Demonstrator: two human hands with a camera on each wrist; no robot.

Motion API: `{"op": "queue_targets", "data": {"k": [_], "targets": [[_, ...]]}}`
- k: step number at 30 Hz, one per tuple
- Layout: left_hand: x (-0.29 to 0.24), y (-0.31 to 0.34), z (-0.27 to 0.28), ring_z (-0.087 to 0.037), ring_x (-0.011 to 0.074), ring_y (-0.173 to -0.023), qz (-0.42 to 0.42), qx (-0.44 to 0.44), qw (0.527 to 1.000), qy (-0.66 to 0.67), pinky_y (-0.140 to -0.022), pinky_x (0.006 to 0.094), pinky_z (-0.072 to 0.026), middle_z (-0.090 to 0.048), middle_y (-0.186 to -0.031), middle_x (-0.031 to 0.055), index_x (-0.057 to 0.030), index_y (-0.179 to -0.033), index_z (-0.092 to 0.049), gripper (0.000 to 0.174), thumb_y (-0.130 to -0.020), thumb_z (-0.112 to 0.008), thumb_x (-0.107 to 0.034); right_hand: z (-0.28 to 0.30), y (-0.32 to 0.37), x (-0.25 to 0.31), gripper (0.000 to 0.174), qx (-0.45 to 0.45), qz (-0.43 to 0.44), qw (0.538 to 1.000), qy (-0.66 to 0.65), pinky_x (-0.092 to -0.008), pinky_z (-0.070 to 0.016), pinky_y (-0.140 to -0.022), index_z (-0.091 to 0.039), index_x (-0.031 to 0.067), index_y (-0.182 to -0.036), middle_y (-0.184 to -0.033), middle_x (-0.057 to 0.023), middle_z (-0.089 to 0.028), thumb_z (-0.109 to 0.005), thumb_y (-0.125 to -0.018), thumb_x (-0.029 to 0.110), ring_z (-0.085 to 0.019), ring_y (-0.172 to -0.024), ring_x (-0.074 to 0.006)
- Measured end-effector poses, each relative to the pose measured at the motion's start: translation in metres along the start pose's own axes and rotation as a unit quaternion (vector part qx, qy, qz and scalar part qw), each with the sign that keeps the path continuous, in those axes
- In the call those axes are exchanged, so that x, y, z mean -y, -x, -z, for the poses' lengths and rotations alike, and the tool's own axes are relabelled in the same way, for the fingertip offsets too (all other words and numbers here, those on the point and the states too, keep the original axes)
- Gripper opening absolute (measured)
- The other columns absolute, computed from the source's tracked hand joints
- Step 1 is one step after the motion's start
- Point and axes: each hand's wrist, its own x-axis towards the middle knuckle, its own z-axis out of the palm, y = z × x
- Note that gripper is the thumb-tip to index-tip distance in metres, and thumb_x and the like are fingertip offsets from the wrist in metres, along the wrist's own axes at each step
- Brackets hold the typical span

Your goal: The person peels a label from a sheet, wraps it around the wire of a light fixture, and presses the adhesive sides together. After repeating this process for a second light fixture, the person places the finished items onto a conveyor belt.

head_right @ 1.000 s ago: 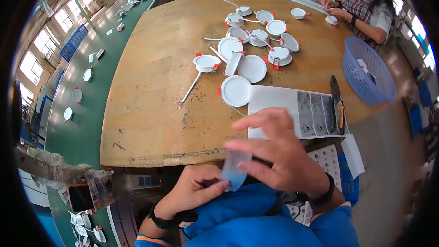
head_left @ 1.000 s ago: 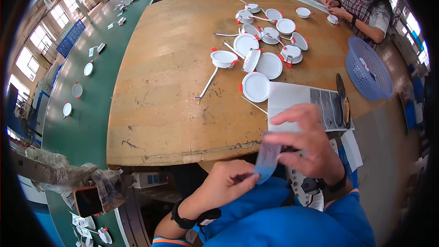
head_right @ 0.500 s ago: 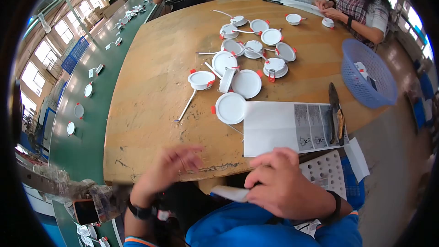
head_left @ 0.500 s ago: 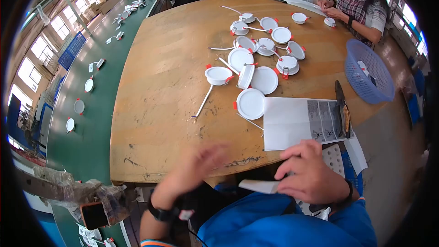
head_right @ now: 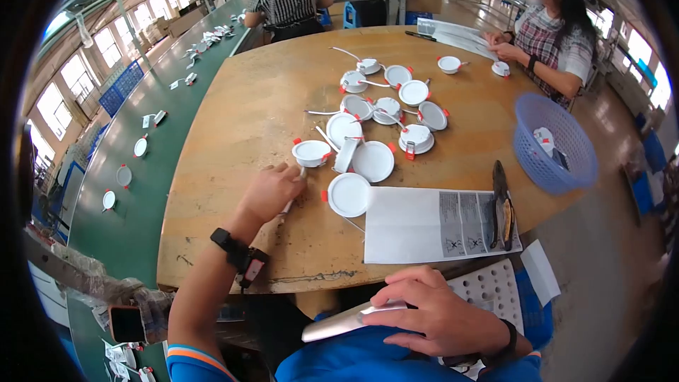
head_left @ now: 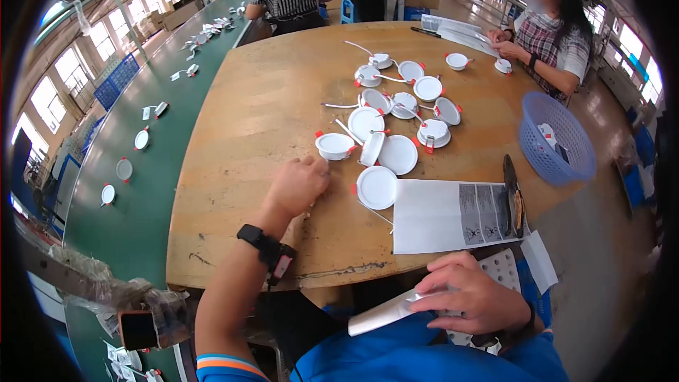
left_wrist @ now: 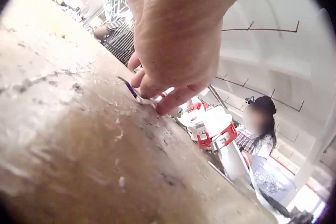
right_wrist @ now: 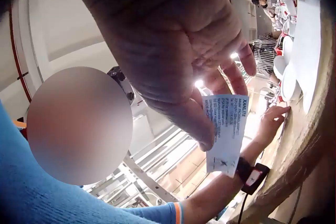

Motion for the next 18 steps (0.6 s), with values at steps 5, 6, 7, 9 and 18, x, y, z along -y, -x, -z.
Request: {"op": "queue_targets", "data": {"k": [5,6,7,9,18], "targets": [[-0.010,0.007,0.023,-0.051,0.0210,-0.098,-0.101,-0.094,0.990,0.007,-0.082,0.0356,-0.0417,-0.053,-0.096,0.0023,-0.0117,-0.075,-0.059,0.008,-0.072,-0.054,-0.017,-0.001,-0.002,0.010,0.033,-0.070,0.031,0.997,0.009,-0.0369,-0.0361,-0.089,-0.066,0.0180,-0.096,-0.109,-0.0039,-0.053,-0.075,-0.064,0.012,-0.045,-0.105,-0.0269],[-0.011,0.013,0.025,-0.050,0.0213,-0.100,-0.135,-0.139,0.981,0.015,-0.085,0.0355,-0.0406,-0.053,-0.097,0.0019,-0.0115,-0.076,-0.058,0.009,-0.073,-0.053,-0.018,-0.001,-0.002,0.012,0.031,-0.077,0.035,0.996,0.006,-0.0367,-0.0365,-0.088,-0.067,0.0178,-0.093,-0.109,-0.0039,-0.053,-0.075,-0.064,0.012,-0.045,-0.104,-0.0268],[-0.016,0.024,0.034,-0.049,0.0249,-0.102,-0.106,-0.167,0.980,0.027,-0.093,0.0372,-0.0344,-0.055,-0.103,0.0034,-0.0112,-0.085,-0.058,0.011,-0.076,-0.053,-0.015,-0.001,-0.002,0.013,0.029,-0.082,0.041,0.996,-0.008,-0.0366,-0.0374,-0.088,-0.067,0.0175,-0.091,-0.107,-0.0037,-0.054,-0.075,-0.064,0.012,-0.046,-0.104,-0.0267],[-0.028,0.050,0.042,-0.052,0.0247,-0.098,0.030,-0.232,0.945,0.227,-0.091,0.0372,-0.0368,-0.058,-0.098,0.0059,-0.0092,-0.091,-0.057,0.011,-0.081,-0.052,-0.012,0.000,0.001,0.012,0.024,-0.093,0.052,0.993,-0.042,-0.0363,-0.0391,-0.086,-0.068,0.0168,-0.085,-0.105,-0.0033,-0.056,-0.076,-0.063,0.011,-0.047,-0.102,-0.0266],[-0.173,0.187,0.039,-0.062,0.0191,-0.074,0.368,-0.127,0.319,0.864,-0.068,0.0299,-0.0512,-0.061,-0.079,0.0099,0.0013,-0.105,-0.053,0.020,-0.092,-0.044,-0.011,-0.057,-0.043,0.001,0.012,-0.049,0.037,0.906,-0.419,-0.0337,-0.0464,-0.076,-0.064,0.0038,-0.074,-0.077,-0.0074,-0.064,-0.073,-0.066,0.002,-0.059,-0.078,-0.0197]]}}
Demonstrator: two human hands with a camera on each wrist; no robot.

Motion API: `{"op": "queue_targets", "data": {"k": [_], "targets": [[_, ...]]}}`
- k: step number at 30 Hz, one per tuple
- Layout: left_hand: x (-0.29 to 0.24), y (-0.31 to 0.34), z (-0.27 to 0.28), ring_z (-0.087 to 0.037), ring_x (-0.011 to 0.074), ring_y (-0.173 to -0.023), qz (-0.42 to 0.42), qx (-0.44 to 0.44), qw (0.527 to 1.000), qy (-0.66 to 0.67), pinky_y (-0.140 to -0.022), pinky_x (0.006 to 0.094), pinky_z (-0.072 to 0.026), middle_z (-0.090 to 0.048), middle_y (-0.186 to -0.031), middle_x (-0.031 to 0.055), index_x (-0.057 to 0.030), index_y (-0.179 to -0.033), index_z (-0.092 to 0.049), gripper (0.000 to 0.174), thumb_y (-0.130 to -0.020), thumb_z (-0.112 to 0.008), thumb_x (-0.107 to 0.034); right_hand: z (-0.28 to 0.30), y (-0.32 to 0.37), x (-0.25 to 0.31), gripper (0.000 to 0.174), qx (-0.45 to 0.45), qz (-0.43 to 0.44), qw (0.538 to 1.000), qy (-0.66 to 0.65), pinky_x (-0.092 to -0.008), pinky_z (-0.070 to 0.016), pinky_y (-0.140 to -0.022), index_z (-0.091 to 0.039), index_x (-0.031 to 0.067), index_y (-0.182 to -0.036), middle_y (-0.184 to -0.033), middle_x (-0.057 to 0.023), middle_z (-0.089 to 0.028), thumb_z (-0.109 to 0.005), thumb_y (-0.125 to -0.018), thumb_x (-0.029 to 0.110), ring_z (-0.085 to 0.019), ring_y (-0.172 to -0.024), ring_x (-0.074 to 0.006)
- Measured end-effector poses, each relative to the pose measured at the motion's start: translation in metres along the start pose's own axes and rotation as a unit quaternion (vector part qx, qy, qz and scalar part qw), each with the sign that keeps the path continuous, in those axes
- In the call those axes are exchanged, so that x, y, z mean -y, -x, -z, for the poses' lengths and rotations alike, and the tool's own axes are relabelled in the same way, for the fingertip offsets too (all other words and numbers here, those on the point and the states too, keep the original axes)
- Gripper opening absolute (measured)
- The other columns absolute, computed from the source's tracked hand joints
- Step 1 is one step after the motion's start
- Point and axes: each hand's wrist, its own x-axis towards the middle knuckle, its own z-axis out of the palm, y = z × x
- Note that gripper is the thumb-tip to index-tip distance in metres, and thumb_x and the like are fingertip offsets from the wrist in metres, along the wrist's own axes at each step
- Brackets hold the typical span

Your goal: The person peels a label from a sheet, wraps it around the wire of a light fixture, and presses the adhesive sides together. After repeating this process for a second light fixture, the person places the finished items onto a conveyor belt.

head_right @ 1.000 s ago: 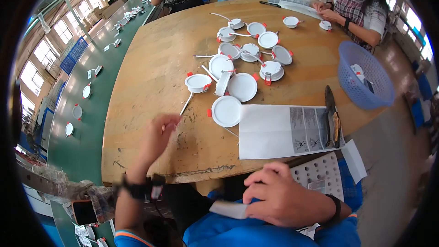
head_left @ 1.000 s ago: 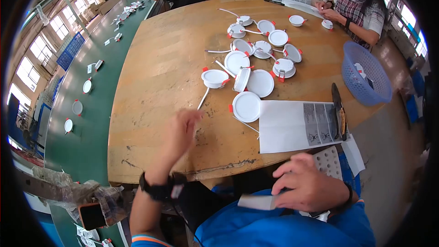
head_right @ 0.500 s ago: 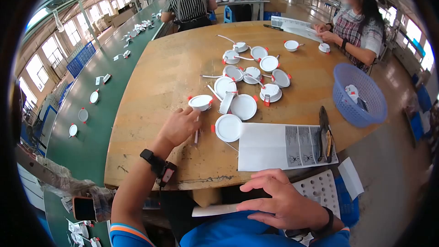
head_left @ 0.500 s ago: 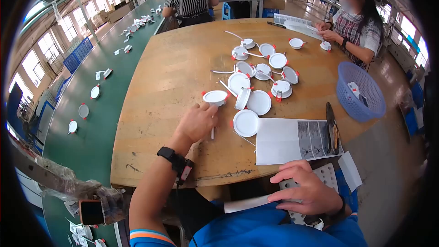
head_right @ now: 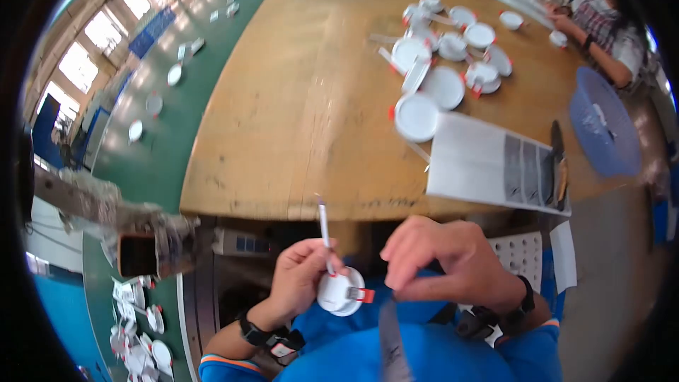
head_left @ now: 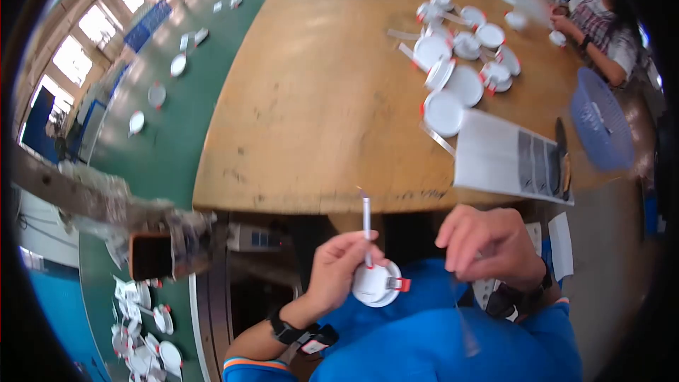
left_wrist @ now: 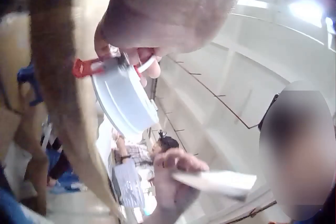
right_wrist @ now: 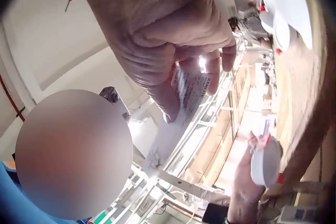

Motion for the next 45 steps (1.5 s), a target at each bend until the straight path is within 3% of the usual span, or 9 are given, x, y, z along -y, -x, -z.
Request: {"op": "queue_targets", "data": {"k": [3,9,13,17,20,26,35,39,45], "targets": [[0.042,0.017,0.002,-0.062,0.0157,-0.072,0.030,-0.055,0.997,0.050,-0.067,0.0271,-0.0514,-0.063,-0.086,0.0112,0.0009,-0.106,-0.056,0.020,-0.090,-0.050,-0.010,-0.019,0.001,-0.027,0.011,0.018,-0.148,0.987,-0.059,-0.0229,-0.0452,-0.072,-0.064,0.0020,-0.077,-0.082,-0.0069,-0.063,-0.071,-0.069,-0.001,-0.058,-0.080,-0.0130],[0.053,0.013,-0.010,-0.062,0.0147,-0.073,-0.004,-0.055,0.995,0.079,-0.067,0.0264,-0.0514,-0.063,-0.092,0.0114,0.0000,-0.114,-0.053,0.027,-0.087,-0.054,-0.005,-0.024,0.014,-0.050,0.014,-0.100,-0.276,0.950,-0.110,-0.0262,-0.0466,-0.078,-0.062,0.0012,-0.083,-0.079,-0.0058,-0.063,-0.069,-0.071,-0.002,-0.059,-0.086,-0.0137],[0.052,0.007,-0.020,-0.063,0.0143,-0.074,0.042,-0.037,0.996,0.067,-0.066,0.0254,-0.0515,-0.064,-0.091,0.0114,0.0011,-0.113,-0.054,0.027,-0.087,-0.055,-0.006,-0.018,0.020,-0.068,0.013,-0.096,-0.165,0.966,-0.176,-0.0360,-0.0410,-0.091,-0.062,0.0018,-0.081,-0.080,-0.0063,-0.064,-0.069,-0.071,-0.002,-0.055,-0.102,-0.0231],[0.048,0.008,-0.028,-0.062,0.0160,-0.077,0.008,-0.040,0.999,0.029,-0.073,0.0282,-0.0518,-0.063,-0.086,0.0109,0.0034,-0.106,-0.055,0.025,-0.085,-0.056,-0.009,-0.012,0.021,-0.063,0.008,-0.089,-0.181,0.969,-0.140,-0.0350,-0.0397,-0.092,-0.064,0.0014,-0.078,-0.084,-0.0073,-0.064,-0.067,-0.072,-0.003,-0.052,-0.108,-0.0240],[0.050,0.005,-0.020,-0.062,0.0178,-0.077,0.039,0.015,0.999,-0.015,-0.073,0.0302,-0.0521,-0.063,-0.086,0.0117,0.0023,-0.101,-0.057,0.021,-0.086,-0.056,-0.013,-0.003,0.016,-0.060,0.009,-0.021,-0.114,0.993,0.020,-0.0324,-0.0411,-0.090,-0.065,0.0010,-0.080,-0.090,-0.0096,-0.065,-0.067,-0.072,-0.002,-0.053,-0.106,-0.0213],[0.066,0.000,-0.014,-0.063,0.0176,-0.072,0.068,0.057,0.996,0.030,-0.068,0.0285,-0.0515,-0.064,-0.084,0.0120,0.0033,-0.101,-0.056,0.016,-0.086,-0.054,-0.004,-0.003,0.001,-0.062,0.008,0.000,-0.133,0.988,-0.077,-0.0260,-0.0462,-0.081,-0.065,0.0009,-0.081,-0.096,-0.0136,-0.065,-0.067,-0.073,-0.001,-0.060,-0.093,-0.0167],[0.065,-0.003,-0.015,-0.062,0.0176,-0.066,0.161,0.016,0.979,0.121,-0.062,0.0287,-0.0513,-0.063,-0.081,0.0121,0.0017,-0.096,-0.055,0.014,-0.089,-0.052,-0.010,0.010,0.001,-0.084,0.008,-0.161,0.028,0.968,-0.193,-0.0273,-0.0499,-0.073,-0.061,-0.0004,-0.078,-0.087,-0.0132,-0.063,-0.064,-0.074,-0.006,-0.062,-0.084,-0.0186],[0.051,-0.002,-0.021,-0.063,0.0186,-0.062,-0.013,-0.082,0.993,0.082,-0.061,0.0290,-0.0519,-0.064,-0.081,0.0136,0.0038,-0.092,-0.056,0.011,-0.088,-0.051,-0.004,0.006,-0.003,-0.050,0.009,-0.127,0.020,0.983,-0.128,-0.0250,-0.0480,-0.073,-0.062,0.0002,-0.082,-0.088,-0.0104,-0.062,-0.065,-0.075,-0.003,-0.059,-0.081,-0.0137],[0.063,0.013,-0.023,-0.060,0.0125,-0.081,-0.097,-0.072,0.993,-0.013,-0.072,0.0251,-0.0491,-0.063,-0.090,0.0099,0.0027,-0.101,-0.057,0.020,-0.081,-0.059,-0.001,-0.013,0.007,-0.044,0.010,-0.050,-0.226,0.963,-0.137,-0.0206,-0.0476,-0.067,-0.063,-0.0006,-0.086,-0.080,-0.0043,-0.063,-0.065,-0.077,0.001,-0.058,-0.074,-0.0076]]}}
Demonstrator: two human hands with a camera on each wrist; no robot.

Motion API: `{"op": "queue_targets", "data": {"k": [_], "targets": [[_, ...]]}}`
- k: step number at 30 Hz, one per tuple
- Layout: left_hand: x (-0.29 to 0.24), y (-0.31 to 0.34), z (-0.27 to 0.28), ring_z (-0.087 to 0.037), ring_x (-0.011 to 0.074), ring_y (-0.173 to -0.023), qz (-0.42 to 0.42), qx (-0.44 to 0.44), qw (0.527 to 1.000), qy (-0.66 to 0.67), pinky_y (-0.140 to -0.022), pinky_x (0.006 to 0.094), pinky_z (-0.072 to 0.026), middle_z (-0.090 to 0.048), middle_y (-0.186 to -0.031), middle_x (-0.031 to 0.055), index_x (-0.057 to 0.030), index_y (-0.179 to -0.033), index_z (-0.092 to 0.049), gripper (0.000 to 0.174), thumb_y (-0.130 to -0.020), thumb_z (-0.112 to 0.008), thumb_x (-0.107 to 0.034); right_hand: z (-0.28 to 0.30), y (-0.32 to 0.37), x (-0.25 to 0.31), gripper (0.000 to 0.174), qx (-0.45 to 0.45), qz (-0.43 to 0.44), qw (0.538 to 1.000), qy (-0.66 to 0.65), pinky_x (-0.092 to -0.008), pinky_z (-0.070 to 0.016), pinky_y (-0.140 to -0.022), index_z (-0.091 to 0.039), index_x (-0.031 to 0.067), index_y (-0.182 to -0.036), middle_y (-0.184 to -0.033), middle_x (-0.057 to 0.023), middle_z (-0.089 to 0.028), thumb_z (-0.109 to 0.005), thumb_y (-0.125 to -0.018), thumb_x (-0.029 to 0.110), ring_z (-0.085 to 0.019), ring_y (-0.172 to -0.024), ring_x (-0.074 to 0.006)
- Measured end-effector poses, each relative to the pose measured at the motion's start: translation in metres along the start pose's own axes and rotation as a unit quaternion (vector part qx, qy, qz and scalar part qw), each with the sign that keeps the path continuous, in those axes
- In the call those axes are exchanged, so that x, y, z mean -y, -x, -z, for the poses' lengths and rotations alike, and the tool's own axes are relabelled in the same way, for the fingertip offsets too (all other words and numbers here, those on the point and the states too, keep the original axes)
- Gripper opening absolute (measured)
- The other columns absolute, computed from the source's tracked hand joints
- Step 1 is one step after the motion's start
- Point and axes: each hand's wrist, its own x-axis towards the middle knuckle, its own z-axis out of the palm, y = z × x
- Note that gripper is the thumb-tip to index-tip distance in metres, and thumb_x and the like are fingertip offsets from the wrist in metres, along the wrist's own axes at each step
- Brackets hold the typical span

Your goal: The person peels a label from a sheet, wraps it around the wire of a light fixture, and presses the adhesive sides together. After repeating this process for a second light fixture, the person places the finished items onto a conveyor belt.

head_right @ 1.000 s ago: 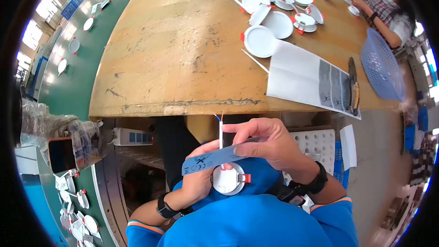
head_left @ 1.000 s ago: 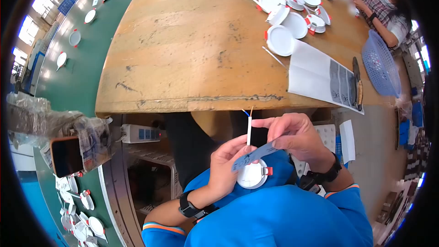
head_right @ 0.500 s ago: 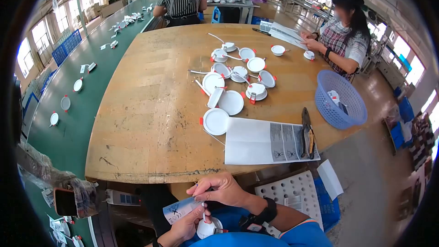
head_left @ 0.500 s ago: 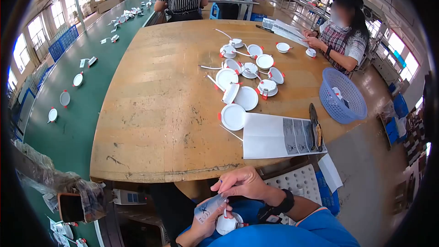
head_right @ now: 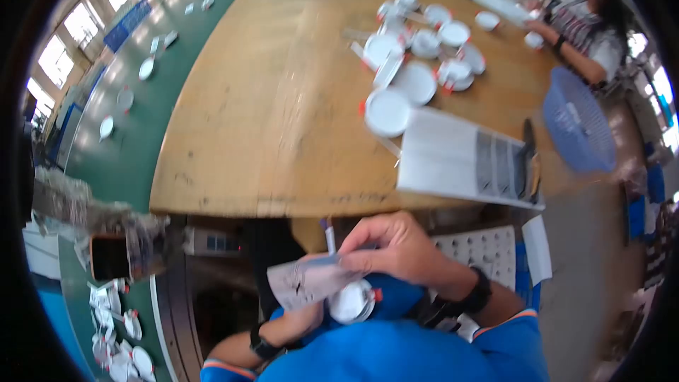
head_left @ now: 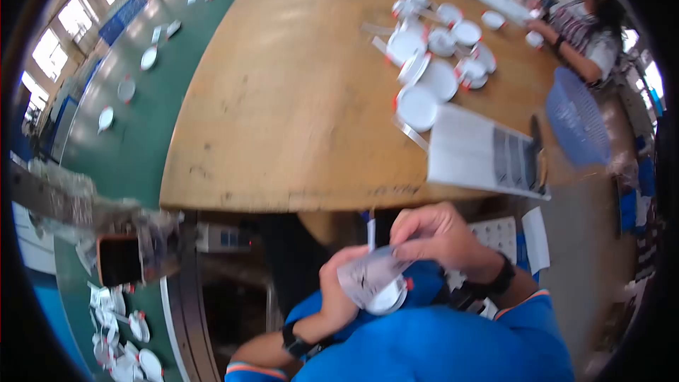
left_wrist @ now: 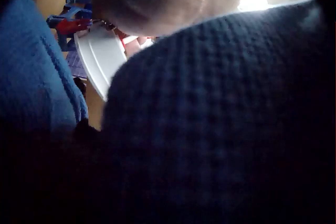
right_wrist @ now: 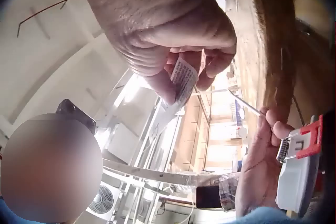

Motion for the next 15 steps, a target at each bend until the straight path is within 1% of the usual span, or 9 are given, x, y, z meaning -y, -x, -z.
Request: {"op": "queue_targets", "data": {"k": [1,3,4,7,8,11,14,15], "targets": [[0.006,0.002,0.005,-0.059,0.0125,-0.083,-0.010,0.020,0.999,-0.033,-0.073,0.0251,-0.0488,-0.063,-0.093,0.0094,0.0025,-0.102,-0.057,0.023,-0.080,-0.059,0.002,-0.001,0.001,-0.007,0.009,-0.009,-0.014,1.000,0.014,-0.0202,-0.0479,-0.066,-0.063,-0.0008,-0.086,-0.080,-0.0049,-0.064,-0.065,-0.077,0.001,-0.059,-0.073,-0.0076],[0.014,0.003,0.009,-0.060,0.0127,-0.084,0.019,-0.005,1.000,-0.016,-0.074,0.0251,-0.0488,-0.063,-0.094,0.0092,0.0029,-0.103,-0.057,0.025,-0.079,-0.058,0.004,-0.001,0.005,-0.017,0.008,-0.023,-0.029,0.998,0.047,-0.0202,-0.0483,-0.065,-0.064,-0.0011,-0.084,-0.078,-0.0053,-0.064,-0.065,-0.077,0.001,-0.059,-0.071,-0.0075],[0.011,0.003,0.007,-0.060,0.0124,-0.083,0.040,-0.016,0.999,-0.021,-0.075,0.0246,-0.0488,-0.063,-0.095,0.0093,0.0028,-0.107,-0.056,0.028,-0.079,-0.056,0.006,-0.002,0.007,-0.019,0.008,-0.042,-0.037,0.997,0.054,-0.0196,-0.0483,-0.065,-0.065,-0.0009,-0.083,-0.077,-0.0051,-0.065,-0.067,-0.076,0.003,-0.059,-0.069,-0.0072],[0.015,-0.001,0.007,-0.059,0.0176,-0.092,0.118,-0.001,0.993,-0.016,-0.078,0.0297,-0.0501,-0.057,-0.105,0.0124,-0.0014,-0.115,-0.047,0.029,-0.087,-0.053,-0.007,0.002,0.010,-0.027,0.010,-0.081,-0.044,0.991,0.098,-0.0188,-0.0476,-0.064,-0.066,0.0000,-0.083,-0.077,-0.0044,-0.065,-0.068,-0.075,0.006,-0.058,-0.069,-0.0063],[0.013,-0.003,0.004,-0.061,0.0182,-0.088,0.122,-0.012,0.992,-0.021,-0.076,0.0298,-0.0511,-0.059,-0.103,0.0130,-0.0001,-0.113,-0.049,0.027,-0.087,-0.053,-0.007,0.004,0.010,-0.028,0.011,-0.093,-0.027,0.988,0.120,-0.0188,-0.0460,-0.062,-0.067,0.0016,-0.083,-0.077,-0.0038,-0.065,-0.070,-0.075,0.009,-0.057,-0.068,-0.0055],[0.004,-0.005,-0.001,-0.062,0.0150,-0.082,0.162,0.015,0.986,0.027,-0.074,0.0259,-0.0498,-0.063,-0.093,0.0106,0.0021,-0.109,-0.056,0.028,-0.081,-0.056,0.003,0.007,0.008,-0.027,0.012,-0.115,0.019,0.968,0.223,-0.0196,-0.0444,-0.060,-0.067,0.0024,-0.082,-0.076,-0.0036,-0.065,-0.070,-0.074,0.010,-0.056,-0.068,-0.0055],[0.002,-0.003,-0.002,-0.063,0.0158,-0.081,0.110,0.059,0.991,0.051,-0.073,0.0274,-0.0503,-0.063,-0.092,0.0106,0.0025,-0.106,-0.056,0.024,-0.082,-0.057,0.001,0.007,0.006,-0.024,0.012,-0.145,-0.004,0.966,0.215,-0.0199,-0.0437,-0.060,-0.068,0.0028,-0.082,-0.075,-0.0037,-0.064,-0.070,-0.074,0.011,-0.056,-0.068,-0.0061],[0.000,-0.003,-0.004,-0.063,0.0159,-0.081,0.113,0.059,0.991,0.052,-0.073,0.0279,-0.0506,-0.063,-0.091,0.0109,0.0027,-0.105,-0.056,0.023,-0.082,-0.058,0.001,0.007,0.006,-0.023,0.012,-0.146,-0.003,0.963,0.226,-0.0199,-0.0438,-0.060,-0.067,0.0025,-0.082,-0.075,-0.0037,-0.064,-0.070,-0.074,0.011,-0.056,-0.067,-0.0061]]}}
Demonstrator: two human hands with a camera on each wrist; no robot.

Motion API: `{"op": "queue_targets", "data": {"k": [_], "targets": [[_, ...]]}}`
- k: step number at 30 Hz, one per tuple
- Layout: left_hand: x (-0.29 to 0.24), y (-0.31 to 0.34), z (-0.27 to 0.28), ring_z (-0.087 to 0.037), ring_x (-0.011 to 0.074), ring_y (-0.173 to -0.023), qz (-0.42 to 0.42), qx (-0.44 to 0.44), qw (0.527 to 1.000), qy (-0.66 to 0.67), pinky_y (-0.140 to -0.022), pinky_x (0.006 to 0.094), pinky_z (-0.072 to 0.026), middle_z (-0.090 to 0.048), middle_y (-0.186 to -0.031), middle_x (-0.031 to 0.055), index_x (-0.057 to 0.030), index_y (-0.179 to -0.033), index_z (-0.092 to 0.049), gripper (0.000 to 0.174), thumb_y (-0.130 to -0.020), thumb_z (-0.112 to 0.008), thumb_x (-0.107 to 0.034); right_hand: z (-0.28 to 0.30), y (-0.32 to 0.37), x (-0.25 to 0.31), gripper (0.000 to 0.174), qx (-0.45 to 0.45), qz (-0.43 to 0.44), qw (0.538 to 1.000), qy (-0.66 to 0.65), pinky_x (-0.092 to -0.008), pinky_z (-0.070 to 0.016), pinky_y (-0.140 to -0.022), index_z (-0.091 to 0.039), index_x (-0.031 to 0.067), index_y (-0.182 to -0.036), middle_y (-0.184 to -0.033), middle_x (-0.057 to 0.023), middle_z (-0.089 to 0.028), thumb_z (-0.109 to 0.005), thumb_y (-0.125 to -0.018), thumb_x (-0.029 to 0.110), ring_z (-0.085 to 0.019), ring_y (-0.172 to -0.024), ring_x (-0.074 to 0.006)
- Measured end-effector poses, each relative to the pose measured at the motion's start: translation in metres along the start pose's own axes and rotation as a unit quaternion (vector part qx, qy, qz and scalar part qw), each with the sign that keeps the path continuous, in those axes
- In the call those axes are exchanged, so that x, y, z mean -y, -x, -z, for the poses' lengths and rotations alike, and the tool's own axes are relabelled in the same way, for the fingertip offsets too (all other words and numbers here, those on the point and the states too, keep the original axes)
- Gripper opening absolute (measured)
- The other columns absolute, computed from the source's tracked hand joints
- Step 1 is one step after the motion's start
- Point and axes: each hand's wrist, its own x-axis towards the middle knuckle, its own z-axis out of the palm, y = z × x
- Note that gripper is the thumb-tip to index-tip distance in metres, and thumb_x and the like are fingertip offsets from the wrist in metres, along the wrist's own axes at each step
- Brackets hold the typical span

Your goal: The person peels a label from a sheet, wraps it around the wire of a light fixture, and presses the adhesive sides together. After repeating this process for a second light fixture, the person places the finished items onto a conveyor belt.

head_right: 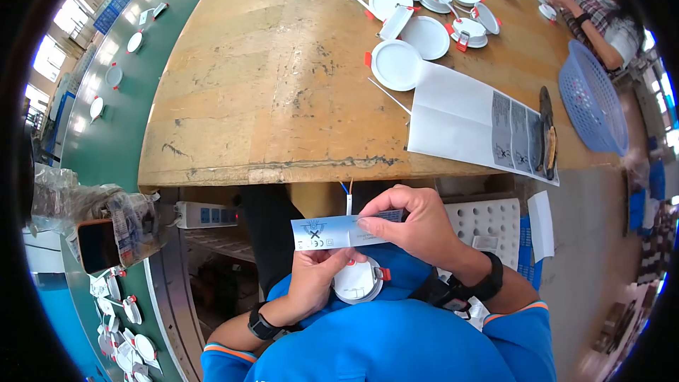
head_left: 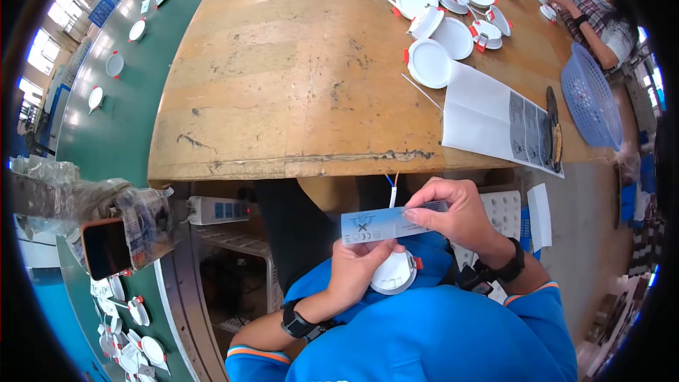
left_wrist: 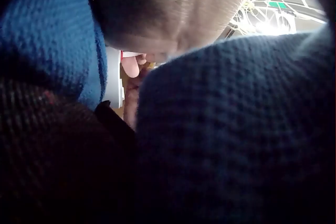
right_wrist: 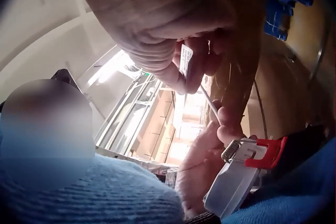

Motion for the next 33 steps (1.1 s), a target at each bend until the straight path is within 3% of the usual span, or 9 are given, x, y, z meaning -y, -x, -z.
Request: {"op": "queue_targets", "data": {"k": [8,17,33], "targets": [[-0.0078,-0.0004,-0.0012,-0.063,0.0190,-0.078,0.028,-0.011,0.999,0.016,-0.072,0.0300,-0.0512,-0.063,-0.087,0.0125,0.0033,-0.105,-0.053,0.026,-0.083,-0.059,-0.008,-0.0022,-0.0031,-0.0016,0.011,-0.018,-0.009,0.999,0.035,-0.0200,-0.0446,-0.060,-0.067,0.0014,-0.082,-0.075,-0.0040,-0.065,-0.069,-0.075,0.010,-0.056,-0.067,-0.0060],[-0.0112,-0.0035,-0.0074,-0.063,0.0157,-0.075,0.047,-0.048,0.997,0.044,-0.063,0.0263,-0.0520,-0.063,-0.089,0.0134,0.0044,-0.100,-0.057,0.023,-0.084,-0.060,-0.012,-0.0050,-0.0018,-0.0042,0.010,-0.033,0.014,0.998,0.055,-0.0202,-0.0447,-0.060,-0.068,0.0025,-0.081,-0.075,-0.0044,-0.065,-0.069,-0.075,0.010,-0.057,-0.067,-0.0074],[-0.0117,-0.0051,-0.0078,-0.063,0.0163,-0.074,0.072,-0.069,0.994,0.051,-0.063,0.0269,-0.0520,-0.063,-0.086,0.0120,0.0038,-0.099,-0.058,0.021,-0.086,-0.058,-0.012,-0.0062,-0.0017,-0.0039,0.010,-0.027,-0.005,0.999,0.038,-0.0222,-0.0461,-0.064,-0.067,0.0016,-0.080,-0.077,-0.0061,-0.065,-0.068,-0.074,0.009,-0.059,-0.070,-0.0096]]}}
